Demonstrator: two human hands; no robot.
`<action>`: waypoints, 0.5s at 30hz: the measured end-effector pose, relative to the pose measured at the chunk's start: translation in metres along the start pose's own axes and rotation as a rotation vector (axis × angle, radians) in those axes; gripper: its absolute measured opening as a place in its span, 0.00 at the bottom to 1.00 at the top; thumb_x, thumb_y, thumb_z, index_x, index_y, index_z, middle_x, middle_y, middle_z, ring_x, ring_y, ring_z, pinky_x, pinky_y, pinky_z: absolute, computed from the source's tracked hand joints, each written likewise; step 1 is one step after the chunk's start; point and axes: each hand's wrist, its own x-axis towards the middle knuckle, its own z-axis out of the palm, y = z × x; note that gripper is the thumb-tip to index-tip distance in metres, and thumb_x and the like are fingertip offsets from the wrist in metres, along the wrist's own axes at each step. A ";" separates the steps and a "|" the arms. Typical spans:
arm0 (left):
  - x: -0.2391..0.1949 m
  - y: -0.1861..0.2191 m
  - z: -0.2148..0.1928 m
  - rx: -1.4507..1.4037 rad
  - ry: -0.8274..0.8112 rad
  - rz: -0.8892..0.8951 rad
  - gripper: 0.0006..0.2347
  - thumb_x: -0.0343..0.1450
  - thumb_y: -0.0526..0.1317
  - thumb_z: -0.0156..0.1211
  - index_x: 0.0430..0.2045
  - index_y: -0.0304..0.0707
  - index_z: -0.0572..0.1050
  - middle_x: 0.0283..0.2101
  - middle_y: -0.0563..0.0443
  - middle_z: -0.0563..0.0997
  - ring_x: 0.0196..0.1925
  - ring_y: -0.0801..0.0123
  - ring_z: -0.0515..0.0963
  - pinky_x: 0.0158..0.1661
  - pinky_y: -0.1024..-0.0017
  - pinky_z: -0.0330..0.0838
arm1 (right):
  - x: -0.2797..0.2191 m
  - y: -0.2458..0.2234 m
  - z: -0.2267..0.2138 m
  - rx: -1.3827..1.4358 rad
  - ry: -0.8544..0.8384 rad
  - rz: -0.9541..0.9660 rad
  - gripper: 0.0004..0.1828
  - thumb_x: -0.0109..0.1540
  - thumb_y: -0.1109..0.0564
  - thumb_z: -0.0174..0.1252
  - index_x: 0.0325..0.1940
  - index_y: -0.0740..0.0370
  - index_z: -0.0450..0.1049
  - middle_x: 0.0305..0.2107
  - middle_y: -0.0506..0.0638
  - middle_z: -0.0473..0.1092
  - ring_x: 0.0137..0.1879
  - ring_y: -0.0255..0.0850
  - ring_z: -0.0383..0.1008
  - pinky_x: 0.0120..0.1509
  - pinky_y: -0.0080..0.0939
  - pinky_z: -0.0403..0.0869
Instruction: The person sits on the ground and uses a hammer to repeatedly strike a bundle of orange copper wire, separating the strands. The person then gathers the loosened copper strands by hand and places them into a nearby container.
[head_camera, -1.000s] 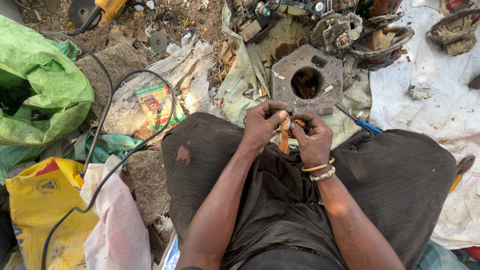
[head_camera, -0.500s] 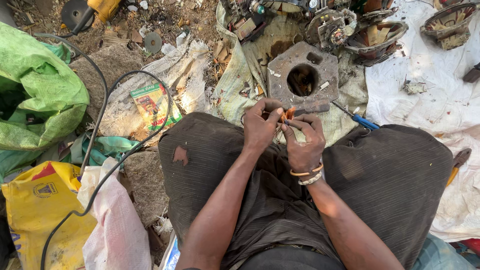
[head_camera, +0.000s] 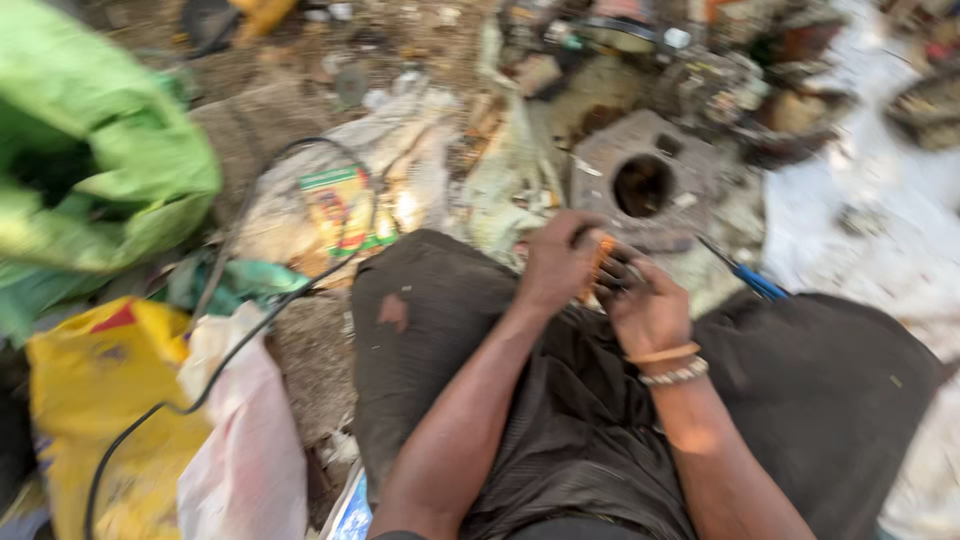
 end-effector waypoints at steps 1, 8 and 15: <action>0.003 -0.002 -0.001 0.078 0.019 0.083 0.07 0.73 0.34 0.60 0.43 0.35 0.79 0.45 0.44 0.82 0.51 0.60 0.82 0.51 0.65 0.76 | -0.001 -0.002 0.001 0.019 0.007 0.053 0.17 0.67 0.51 0.52 0.53 0.66 0.73 0.42 0.54 0.75 0.49 0.46 0.75 0.57 0.49 0.72; 0.014 -0.006 -0.010 0.023 0.293 -0.032 0.06 0.77 0.35 0.53 0.45 0.39 0.76 0.48 0.45 0.79 0.49 0.56 0.81 0.50 0.60 0.75 | -0.032 -0.037 0.101 -0.292 -0.028 -0.936 0.09 0.78 0.57 0.57 0.60 0.63 0.71 0.53 0.56 0.71 0.57 0.42 0.72 0.64 0.42 0.74; 0.010 0.007 -0.024 0.145 0.302 0.191 0.06 0.80 0.36 0.51 0.48 0.44 0.74 0.47 0.44 0.78 0.50 0.56 0.79 0.50 0.59 0.75 | -0.047 0.006 0.233 -0.614 -0.682 -0.974 0.25 0.78 0.51 0.58 0.76 0.58 0.60 0.65 0.57 0.67 0.70 0.44 0.69 0.76 0.45 0.71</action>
